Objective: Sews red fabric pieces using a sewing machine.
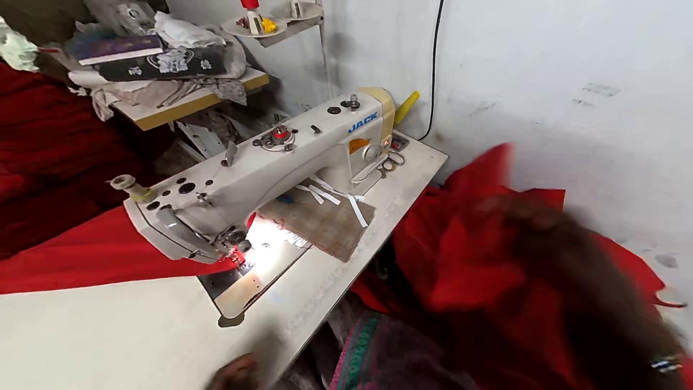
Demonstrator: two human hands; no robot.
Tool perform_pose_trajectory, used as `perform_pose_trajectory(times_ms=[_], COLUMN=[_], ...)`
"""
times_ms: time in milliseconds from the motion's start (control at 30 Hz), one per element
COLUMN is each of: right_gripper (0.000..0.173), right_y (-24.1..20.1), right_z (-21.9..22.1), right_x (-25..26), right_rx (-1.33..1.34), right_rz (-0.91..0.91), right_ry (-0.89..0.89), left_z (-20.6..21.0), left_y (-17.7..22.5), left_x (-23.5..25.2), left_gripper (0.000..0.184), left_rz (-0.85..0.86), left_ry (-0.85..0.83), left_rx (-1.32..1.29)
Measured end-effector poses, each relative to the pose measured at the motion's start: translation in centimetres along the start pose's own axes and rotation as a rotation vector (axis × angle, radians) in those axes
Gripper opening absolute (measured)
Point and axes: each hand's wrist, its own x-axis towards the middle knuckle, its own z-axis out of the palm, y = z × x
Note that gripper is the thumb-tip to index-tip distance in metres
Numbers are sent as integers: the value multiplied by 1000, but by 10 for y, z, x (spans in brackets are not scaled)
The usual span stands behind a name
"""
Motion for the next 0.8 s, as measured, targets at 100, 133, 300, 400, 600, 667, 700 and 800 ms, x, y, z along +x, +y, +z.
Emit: perform_pose_trajectory(times_ms=[100, 133, 300, 400, 600, 667, 700, 800], right_gripper=[42, 40, 34, 32, 42, 35, 35, 37], right_y=[-69, -80, -92, -79, 46, 121, 142, 130], right_z=[108, 131, 162, 151, 92, 63, 45, 6], right_x=[-26, -40, -73, -61, -50, -65, -66, -64], right_rx=[356, 437, 575, 656, -442, -757, -869, -1028], right_rz=[250, 278, 226, 112, 32, 77, 145, 148], right_ry=[-506, -616, -940, -1036, -736, -487, -416, -432], left_z=[88, 108, 161, 169, 75, -2, -40, -91], left_y=[35, 41, 20, 14, 96, 102, 104, 159], left_x=[-4, -4, 14, 21, -2, -17, -27, -54], left_gripper=[46, 48, 30, 18, 12, 16, 19, 27], left_rz=[-268, -348, -677, -672, -224, -59, 8, -212], left_ry=[-386, -427, -405, -457, 166, 447, 546, 815], left_rx=[-412, -529, -782, -722, -229, -225, -232, -68])
